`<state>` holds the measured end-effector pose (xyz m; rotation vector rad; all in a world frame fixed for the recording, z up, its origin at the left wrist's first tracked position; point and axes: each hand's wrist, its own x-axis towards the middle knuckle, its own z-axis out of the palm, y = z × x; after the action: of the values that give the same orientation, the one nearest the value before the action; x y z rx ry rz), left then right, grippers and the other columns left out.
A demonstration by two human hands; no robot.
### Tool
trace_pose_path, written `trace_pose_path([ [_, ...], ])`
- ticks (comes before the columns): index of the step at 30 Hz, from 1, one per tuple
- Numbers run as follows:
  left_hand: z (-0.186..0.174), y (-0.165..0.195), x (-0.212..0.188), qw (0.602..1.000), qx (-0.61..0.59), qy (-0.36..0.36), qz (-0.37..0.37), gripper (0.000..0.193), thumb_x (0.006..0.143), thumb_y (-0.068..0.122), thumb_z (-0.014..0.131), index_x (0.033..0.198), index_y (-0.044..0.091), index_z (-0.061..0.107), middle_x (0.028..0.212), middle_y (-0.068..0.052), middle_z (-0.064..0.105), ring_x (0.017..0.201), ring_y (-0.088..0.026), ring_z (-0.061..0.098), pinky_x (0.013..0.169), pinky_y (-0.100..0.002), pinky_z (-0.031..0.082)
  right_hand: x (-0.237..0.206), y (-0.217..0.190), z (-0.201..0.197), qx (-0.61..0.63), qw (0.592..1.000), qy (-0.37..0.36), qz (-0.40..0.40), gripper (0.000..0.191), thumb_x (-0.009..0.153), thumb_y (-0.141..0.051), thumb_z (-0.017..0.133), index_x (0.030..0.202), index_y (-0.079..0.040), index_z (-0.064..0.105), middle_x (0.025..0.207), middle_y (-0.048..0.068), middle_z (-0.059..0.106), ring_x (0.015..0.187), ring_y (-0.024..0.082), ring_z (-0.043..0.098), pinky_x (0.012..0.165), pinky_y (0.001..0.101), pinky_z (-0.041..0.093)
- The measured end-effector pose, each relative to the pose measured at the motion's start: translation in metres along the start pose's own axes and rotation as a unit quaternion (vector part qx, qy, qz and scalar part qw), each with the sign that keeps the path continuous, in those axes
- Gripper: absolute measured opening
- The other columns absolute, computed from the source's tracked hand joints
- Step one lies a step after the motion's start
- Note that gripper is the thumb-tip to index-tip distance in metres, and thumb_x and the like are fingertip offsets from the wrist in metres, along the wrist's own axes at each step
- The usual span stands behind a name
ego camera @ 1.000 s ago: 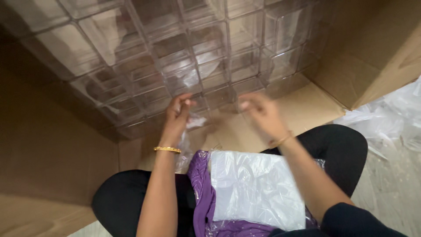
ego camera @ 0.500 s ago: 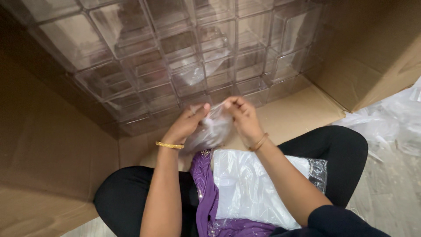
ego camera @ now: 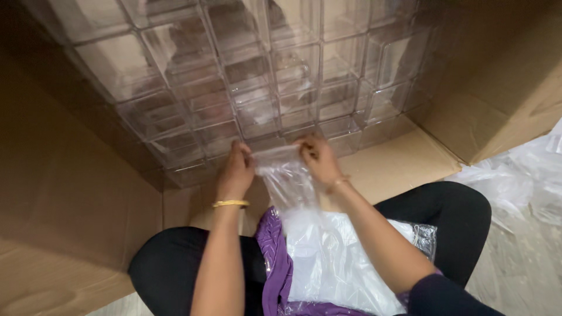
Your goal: The person sits inside a large cardboard box and unwraps clear plastic storage boxes from white plastic bags one at a time, placing the unwrapped boxes onto a stack of similar boxes in front of them and setting the empty bags aside.
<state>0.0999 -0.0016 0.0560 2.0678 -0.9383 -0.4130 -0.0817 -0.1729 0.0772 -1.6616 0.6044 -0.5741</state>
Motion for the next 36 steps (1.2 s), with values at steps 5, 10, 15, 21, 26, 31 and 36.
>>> trace_pose_path([
  [5,0.034,-0.006,-0.006,0.961,0.19,0.155,0.131,0.051,0.095,0.008,0.059,0.145,0.007,0.057,0.111,-0.026,0.073,0.088,-0.045,0.068,0.069,-0.053,0.055,-0.004,0.007,0.017,-0.269,0.95,-0.007,-0.159,0.061,0.079,0.008,0.051,0.137,-0.003,0.063,0.119,0.029,0.064,0.107,0.046,0.061,0.093,0.0456,0.048],
  [10,0.042,-0.006,-0.001,0.972,-0.136,-0.137,-0.132,0.034,0.092,0.013,0.061,0.126,0.01,0.063,0.076,-0.016,0.072,0.062,-0.029,0.068,0.062,-0.043,0.055,-0.029,0.026,-0.02,-0.159,0.985,0.037,0.056,0.037,0.093,-0.002,0.054,0.128,-0.004,0.067,0.118,0.024,0.07,0.109,0.039,0.063,0.093,0.042,0.051],
  [15,0.065,-0.018,0.006,0.946,-0.122,-0.288,-0.078,0.027,0.09,0.022,0.071,0.111,0.005,0.071,0.09,-0.019,0.07,0.071,-0.031,0.064,0.065,-0.044,0.049,-0.032,0.082,-0.057,0.048,0.994,-0.011,0.102,0.029,0.104,-0.006,0.055,0.131,0.003,0.061,0.123,0.022,0.065,0.113,0.023,0.058,0.096,0.0342,0.047],
  [21,0.076,-0.019,-0.007,0.977,0.104,-0.177,-0.065,0.027,0.078,0.015,0.075,0.104,0.01,0.073,0.108,-0.019,0.072,0.103,-0.037,0.067,0.089,-0.046,0.054,-0.044,0.098,-0.05,0.145,0.963,-0.064,0.22,0.036,0.104,-0.018,0.056,0.136,-0.002,0.056,0.128,0.017,0.062,0.119,0.024,0.057,0.101,0.0378,0.046],
  [26,0.077,-0.012,-0.007,0.921,-0.367,-0.021,-0.129,0.027,0.087,0.019,0.069,0.111,0.008,0.076,0.111,-0.017,0.072,0.103,-0.034,0.067,0.09,-0.043,0.053,-0.048,0.019,-0.039,0.492,0.841,-0.093,0.204,0.043,0.104,-0.029,0.057,0.139,-0.006,0.051,0.132,0.013,0.06,0.123,0.024,0.057,0.106,0.0409,0.046],
  [31,0.085,0.002,-0.01,0.971,-0.236,-0.021,0.007,0.029,0.088,0.018,0.068,0.115,0.007,0.073,0.118,-0.017,0.068,0.11,-0.035,0.062,0.095,-0.044,0.05,-0.05,-0.063,-0.005,0.465,0.871,-0.141,0.072,0.061,0.097,-0.035,0.068,0.147,-0.006,0.047,0.139,0.01,0.057,0.13,0.022,0.054,0.112,0.039,0.044],
  [36,0.074,0.015,-0.019,0.99,-0.079,0.005,0.113,0.032,0.089,0.017,0.066,0.119,0.007,0.069,0.124,-0.017,0.064,0.118,-0.036,0.058,0.1,-0.045,0.047,-0.065,-0.086,0.023,0.096,0.977,-0.189,-0.04,0.09,0.083,-0.029,0.085,0.153,-0.006,0.034,0.146,0.008,0.051,0.136,0.02,0.048,0.113,0.0359,0.04],
])
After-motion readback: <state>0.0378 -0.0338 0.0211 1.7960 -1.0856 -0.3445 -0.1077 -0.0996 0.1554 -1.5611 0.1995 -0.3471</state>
